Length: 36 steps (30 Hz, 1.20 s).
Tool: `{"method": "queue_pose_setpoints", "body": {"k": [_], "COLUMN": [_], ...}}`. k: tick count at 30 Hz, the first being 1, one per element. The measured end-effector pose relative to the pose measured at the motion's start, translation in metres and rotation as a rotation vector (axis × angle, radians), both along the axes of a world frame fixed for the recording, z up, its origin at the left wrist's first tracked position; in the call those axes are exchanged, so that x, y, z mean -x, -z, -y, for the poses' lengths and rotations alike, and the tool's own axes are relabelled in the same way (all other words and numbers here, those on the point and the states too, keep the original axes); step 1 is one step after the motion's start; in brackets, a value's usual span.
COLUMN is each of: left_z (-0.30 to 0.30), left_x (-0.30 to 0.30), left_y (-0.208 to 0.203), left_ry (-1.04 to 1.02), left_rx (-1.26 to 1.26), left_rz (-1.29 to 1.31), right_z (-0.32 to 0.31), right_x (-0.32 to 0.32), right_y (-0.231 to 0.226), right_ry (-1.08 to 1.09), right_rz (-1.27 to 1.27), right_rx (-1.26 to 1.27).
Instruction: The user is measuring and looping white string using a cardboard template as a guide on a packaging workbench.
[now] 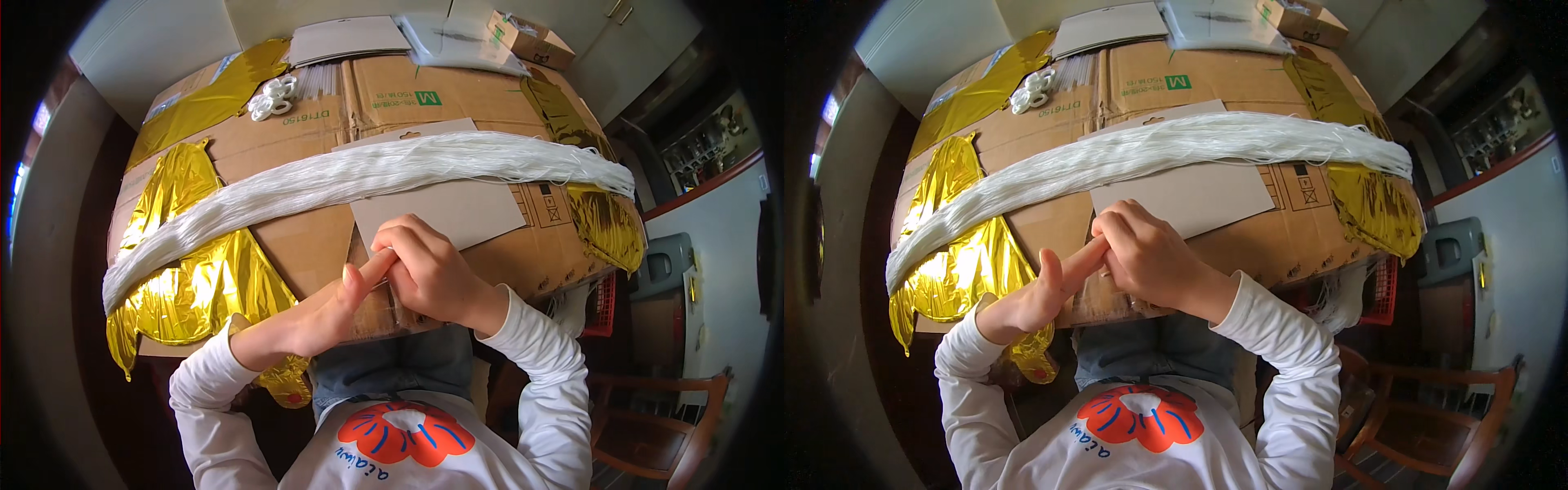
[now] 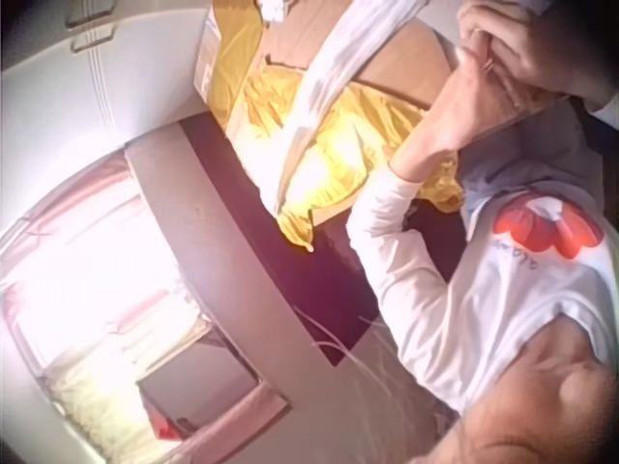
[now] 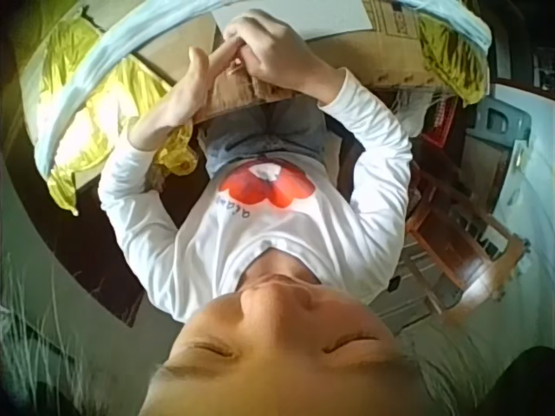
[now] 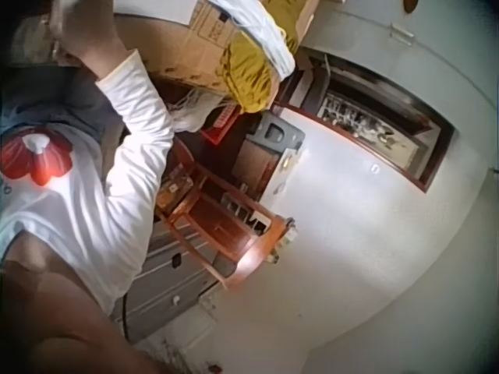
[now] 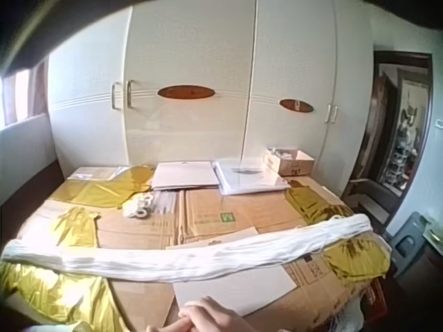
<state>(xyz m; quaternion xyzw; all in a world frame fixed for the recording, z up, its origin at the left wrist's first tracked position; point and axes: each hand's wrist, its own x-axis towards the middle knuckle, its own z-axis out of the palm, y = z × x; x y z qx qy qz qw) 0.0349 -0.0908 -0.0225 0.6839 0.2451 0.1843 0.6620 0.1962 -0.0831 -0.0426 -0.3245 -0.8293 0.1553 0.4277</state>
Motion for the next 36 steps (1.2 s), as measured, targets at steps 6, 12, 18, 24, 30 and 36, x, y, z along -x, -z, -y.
{"method": "queue_pose_setpoints", "body": {"k": [6,12,18,24,30,36], "left_z": [-0.002,-0.002,-0.015,-0.023,-0.019,-0.013], "left_x": [-0.001,0.006,0.013,0.016,0.021,0.022], "left_y": [-0.006,-0.006,-0.025,-0.021,-0.018,-0.016], "left_ry": [0.123,0.169,0.274,0.345,0.320,0.228], "left_rx": [-0.582,-0.722,-0.430,-0.319,-0.197,-0.002], "left_rz": [-0.135,-0.062,0.075,0.049,-0.072,-0.183], "right_z": [0.008,0.014,0.005,0.004,0.016,0.023], "right_x": [-0.006,-0.007,-0.016,-0.004,0.004,0.007], "right_y": [-0.001,-0.009,-0.025,-0.011,0.003,0.006], "right_ry": [-0.034,-0.114,-0.473,-0.557,-0.498,-0.418], "right_rz": [-0.051,-0.099,-0.209,-0.305,-0.401,-0.456], "right_rx": [-0.184,-0.138,0.499,0.623,0.692,0.643]}}
